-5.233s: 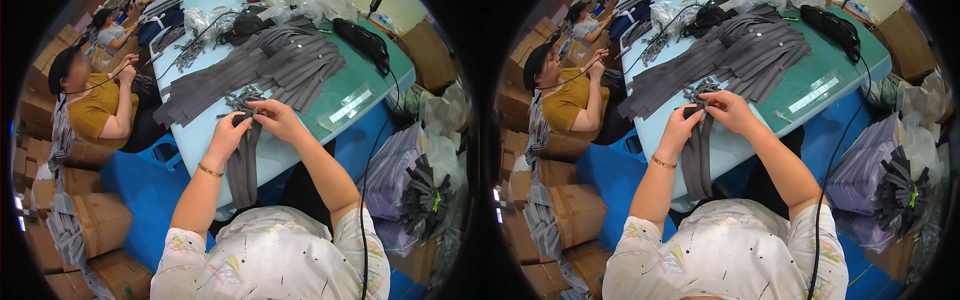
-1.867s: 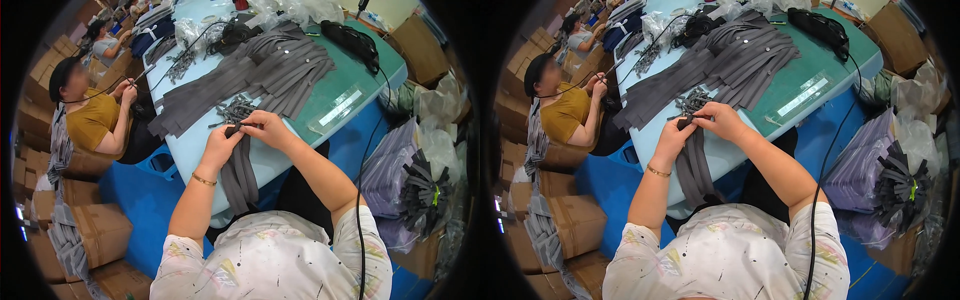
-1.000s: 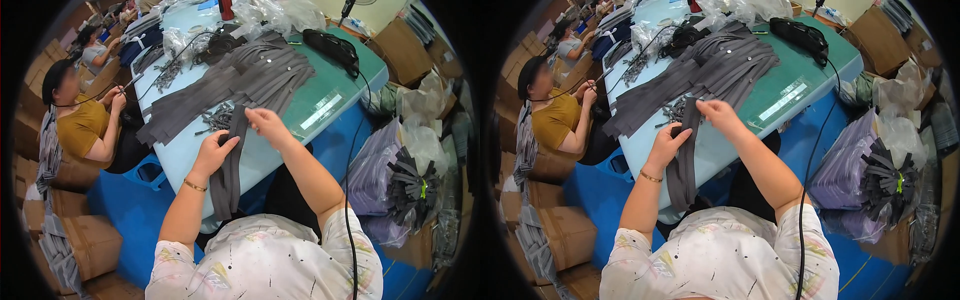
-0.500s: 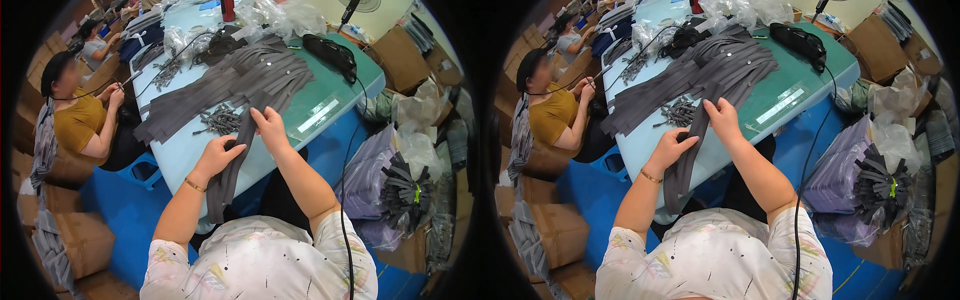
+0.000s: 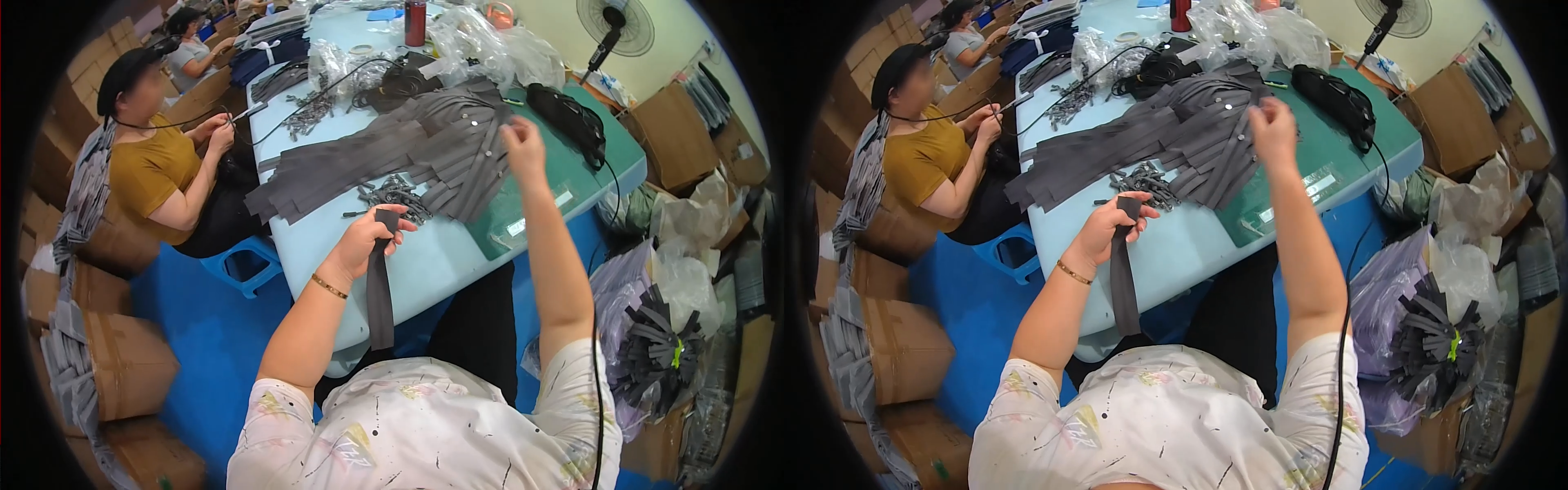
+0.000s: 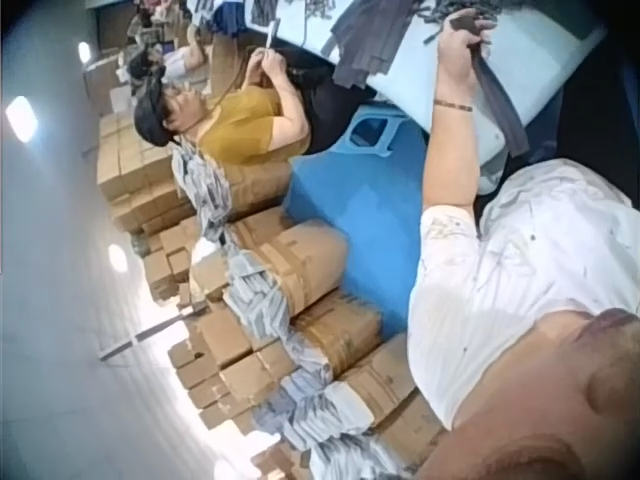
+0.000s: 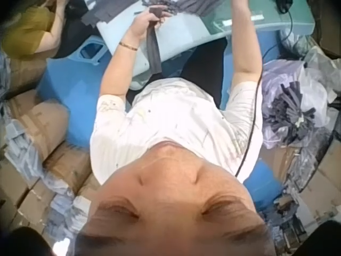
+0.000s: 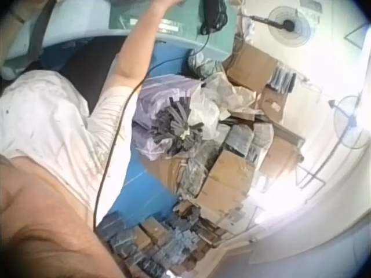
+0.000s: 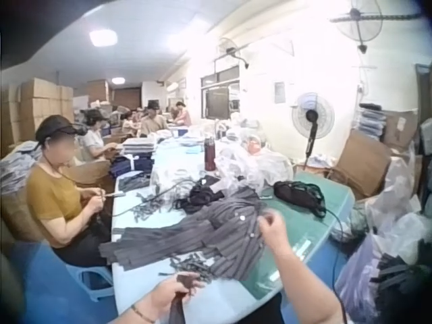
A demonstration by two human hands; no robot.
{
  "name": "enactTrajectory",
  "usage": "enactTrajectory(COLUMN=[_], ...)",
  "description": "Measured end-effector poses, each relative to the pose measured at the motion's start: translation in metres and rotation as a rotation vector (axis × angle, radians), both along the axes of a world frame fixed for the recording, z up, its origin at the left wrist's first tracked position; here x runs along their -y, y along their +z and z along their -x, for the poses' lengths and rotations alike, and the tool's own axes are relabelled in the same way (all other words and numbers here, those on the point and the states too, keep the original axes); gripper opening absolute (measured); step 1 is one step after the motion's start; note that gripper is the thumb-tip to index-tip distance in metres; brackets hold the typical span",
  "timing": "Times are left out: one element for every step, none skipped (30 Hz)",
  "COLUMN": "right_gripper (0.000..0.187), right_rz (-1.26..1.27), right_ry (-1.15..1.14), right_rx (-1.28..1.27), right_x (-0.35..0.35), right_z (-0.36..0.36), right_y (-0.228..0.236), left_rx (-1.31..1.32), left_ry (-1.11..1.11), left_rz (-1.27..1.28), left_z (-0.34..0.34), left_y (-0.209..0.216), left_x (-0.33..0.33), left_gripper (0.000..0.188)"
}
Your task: Manually sliding zipper sliders onto zipper tapes at a workshop table.
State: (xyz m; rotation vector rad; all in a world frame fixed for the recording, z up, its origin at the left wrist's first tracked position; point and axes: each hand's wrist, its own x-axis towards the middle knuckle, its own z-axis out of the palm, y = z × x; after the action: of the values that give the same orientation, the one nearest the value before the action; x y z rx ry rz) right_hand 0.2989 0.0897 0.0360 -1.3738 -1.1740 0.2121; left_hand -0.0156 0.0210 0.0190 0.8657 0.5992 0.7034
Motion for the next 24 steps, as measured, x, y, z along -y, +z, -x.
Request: enactTrajectory(right_gripper=[0.025,0.020,0.018,0.020,0.022,0.022,0.021,0.019,0.019,0.016,0.013,0.013,0.011,0.010,0.009,0.009,0.009,0.010,0.010,0.012,0.014,0.014,0.014,0.015], right_rz=[0.065,0.132,0.168,0.320,0.384,0.412,0.473,0.535,0.533,0.451,0.369,0.371,0.297,0.224,0.105,0.107,0.082,0.055,0.056,0.190,0.321,0.322,0.320,0.318], right_ry=[0.227,0.445,0.616,0.745,0.732,0.689,0.697,0.706,0.699,0.719,0.739,0.741,0.769,0.796,0.892,0.897,0.893,0.885,0.884,0.759,0.627,0.623,0.674,0.731], right_rx=[-0.072,-0.142,-0.148,-0.130,0.154,0.251,0.177,0.104,0.105,-0.004,-0.112,-0.108,-0.183,-0.259,-0.361,-0.357,-0.350,-0.343,-0.341,-0.463,-0.580,-0.578,-0.722,-0.867], right_x=[0.019,0.039,0.058,0.076,0.093,0.105,0.107,0.108,0.106,0.104,0.101,0.101,0.101,0.100,0.099,0.098,0.098,0.098,0.100,0.104,0.108,0.110,0.111,0.113], right_z=[0.032,0.062,0.085,0.108,0.126,0.139,0.142,0.144,0.141,0.136,0.131,0.126,0.122,0.118,0.117,0.116,0.115,0.117,0.118,0.121,0.123,0.125,0.126,0.128], right_y=[0.004,0.004,-0.002,-0.004,0.009,0.020,0.017,0.014,0.008,-0.003,-0.011,-0.015,-0.019,-0.022,-0.024,-0.026,-0.028,-0.026,-0.024,-0.023,-0.020,-0.018,-0.017,-0.015], left_rx=[0.029,0.031,0.020,0.003,0.026,0.022,-0.014,-0.049,-0.047,-0.016,0.016,0.021,0.077,0.134,0.124,0.128,0.108,0.087,0.059,0.060,0.013,-0.034,-0.095,-0.095], left_ry=[-0.015,-0.008,-0.040,-0.066,-0.078,-0.083,-0.099,-0.114,-0.120,-0.105,-0.088,-0.085,-0.105,-0.125,-0.160,-0.156,-0.218,-0.283,-0.220,-0.221,-0.073,0.075,0.101,0.105], left_rz=[-0.015,-0.016,-0.052,-0.083,-0.108,-0.107,-0.150,-0.193,-0.196,-0.131,-0.064,-0.065,0.078,0.221,0.219,0.217,0.129,0.041,0.006,0.006,-0.073,-0.151,-0.205,-0.203], left_z=[0.003,0.001,-0.003,-0.002,-0.001,-0.001,-0.001,0.000,-0.003,-0.005,-0.007,-0.006,-0.004,-0.001,0.002,0.003,0.004,0.004,0.002,-0.001,-0.006,-0.009,-0.011,-0.012], left_y=[-0.001,0.002,0.006,0.007,0.006,0.005,0.004,0.003,0.005,0.009,0.012,0.016,0.020,0.022,0.016,0.010,0.003,0.003,0.001,0.000,0.001,0.003,0.005,0.005], left_x=[0.001,0.002,0.005,0.008,0.011,0.010,0.009,0.009,0.010,0.012,0.014,0.014,0.012,0.010,0.008,0.006,0.006,0.005,0.008,0.011,0.014,0.016,0.018,0.020], left_gripper=[0.052,0.052,0.055,0.058,0.062,0.062,0.058,0.054,0.054,0.048,0.042,0.042,0.038,0.036,0.034,0.034,0.032,0.029,0.021,0.021,0.018,0.016,0.016,0.016])
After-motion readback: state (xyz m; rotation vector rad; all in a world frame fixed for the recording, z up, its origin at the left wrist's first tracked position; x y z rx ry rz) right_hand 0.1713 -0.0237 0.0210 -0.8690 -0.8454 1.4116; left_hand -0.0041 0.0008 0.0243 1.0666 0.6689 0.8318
